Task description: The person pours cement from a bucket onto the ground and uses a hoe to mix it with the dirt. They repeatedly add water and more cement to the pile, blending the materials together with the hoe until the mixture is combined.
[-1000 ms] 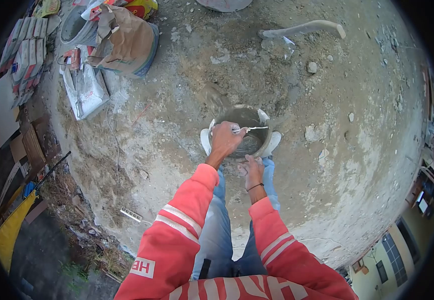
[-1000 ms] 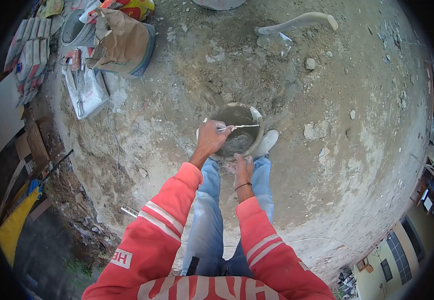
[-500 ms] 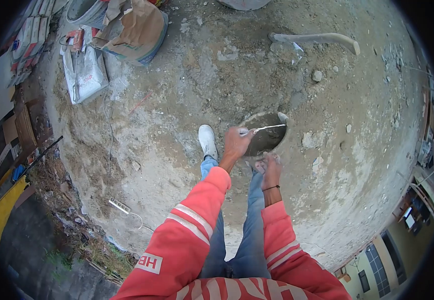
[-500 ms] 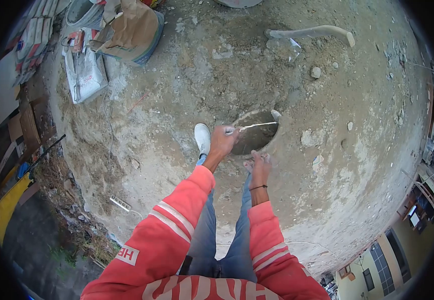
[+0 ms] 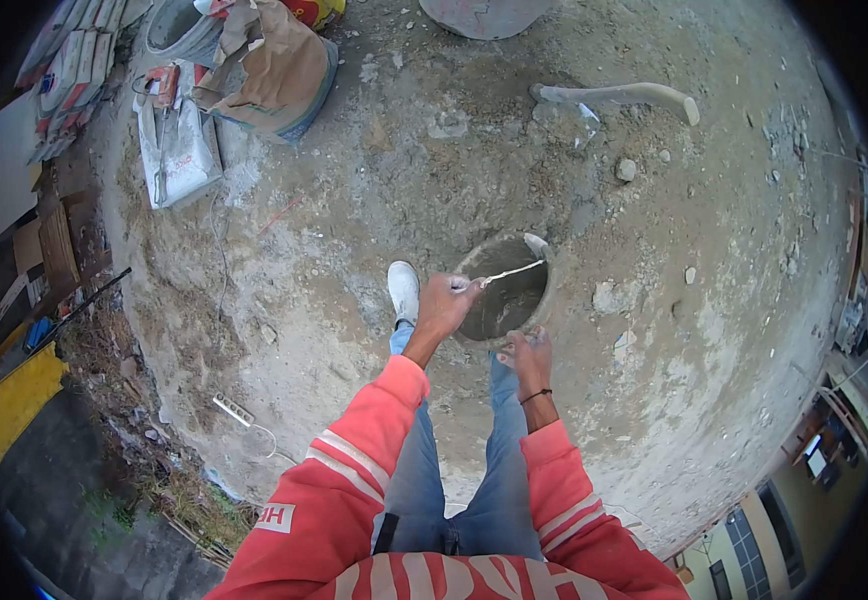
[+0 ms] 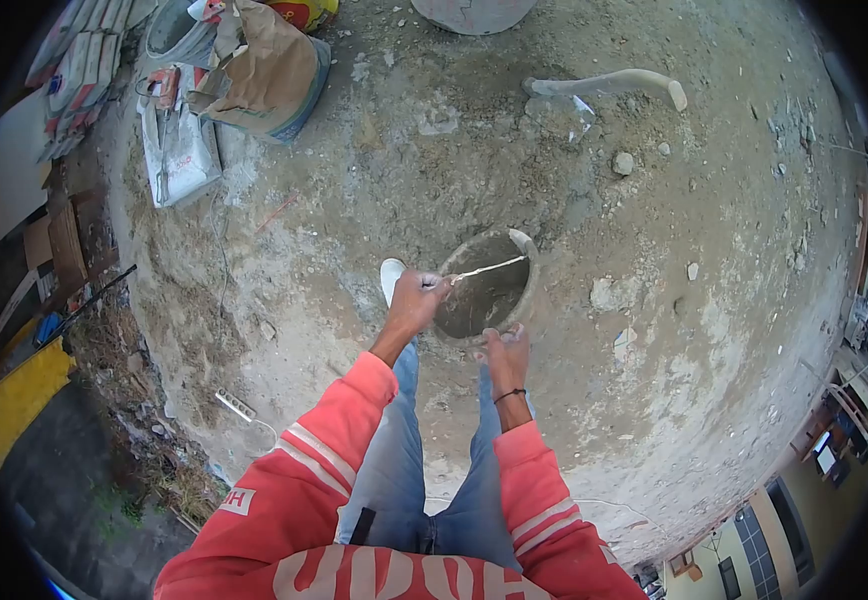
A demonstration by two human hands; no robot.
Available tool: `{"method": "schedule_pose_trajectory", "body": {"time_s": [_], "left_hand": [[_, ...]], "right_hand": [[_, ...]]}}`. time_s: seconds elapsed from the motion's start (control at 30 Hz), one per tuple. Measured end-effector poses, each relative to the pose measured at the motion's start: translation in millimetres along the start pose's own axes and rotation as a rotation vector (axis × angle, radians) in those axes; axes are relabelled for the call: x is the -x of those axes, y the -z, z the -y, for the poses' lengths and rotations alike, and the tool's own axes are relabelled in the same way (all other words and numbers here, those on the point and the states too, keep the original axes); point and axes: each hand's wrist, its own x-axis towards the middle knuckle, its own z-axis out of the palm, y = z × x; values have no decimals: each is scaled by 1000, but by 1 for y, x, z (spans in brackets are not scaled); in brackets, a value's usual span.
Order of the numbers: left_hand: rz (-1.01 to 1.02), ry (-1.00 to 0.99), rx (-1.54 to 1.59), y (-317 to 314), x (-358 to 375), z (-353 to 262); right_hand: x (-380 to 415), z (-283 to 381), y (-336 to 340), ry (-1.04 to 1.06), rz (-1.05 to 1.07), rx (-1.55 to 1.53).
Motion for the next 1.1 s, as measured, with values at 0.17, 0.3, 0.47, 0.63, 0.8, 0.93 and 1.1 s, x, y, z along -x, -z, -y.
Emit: {"method": "schedule_pose_trajectory", "body": {"time_s": [0.17,0.3,0.47,0.63,0.8,0.93,1.1], "left_hand": [[-137,45,-166,42,83,-39],[-269,-3,-265,89,120,-15],[-575,-26,-425,203,84,0],[-597,104,-705,332,-9,10],[-407,209,-962,401,-87,83],[-248,338,-1127,445,-102,132],[-365,229,-1148,465,-77,114]], "right_hand": [[-30,-5,67,42,299,710],[-56,123,80,757,191,1088],[-61,351,58,1439,-373,1392],[-120,455,34,1024,-458,1988],[-206,438,13,64,-53,2042],[-199,305,-45,-331,149,939],[-163,175,-102,77,-215,787]]}}
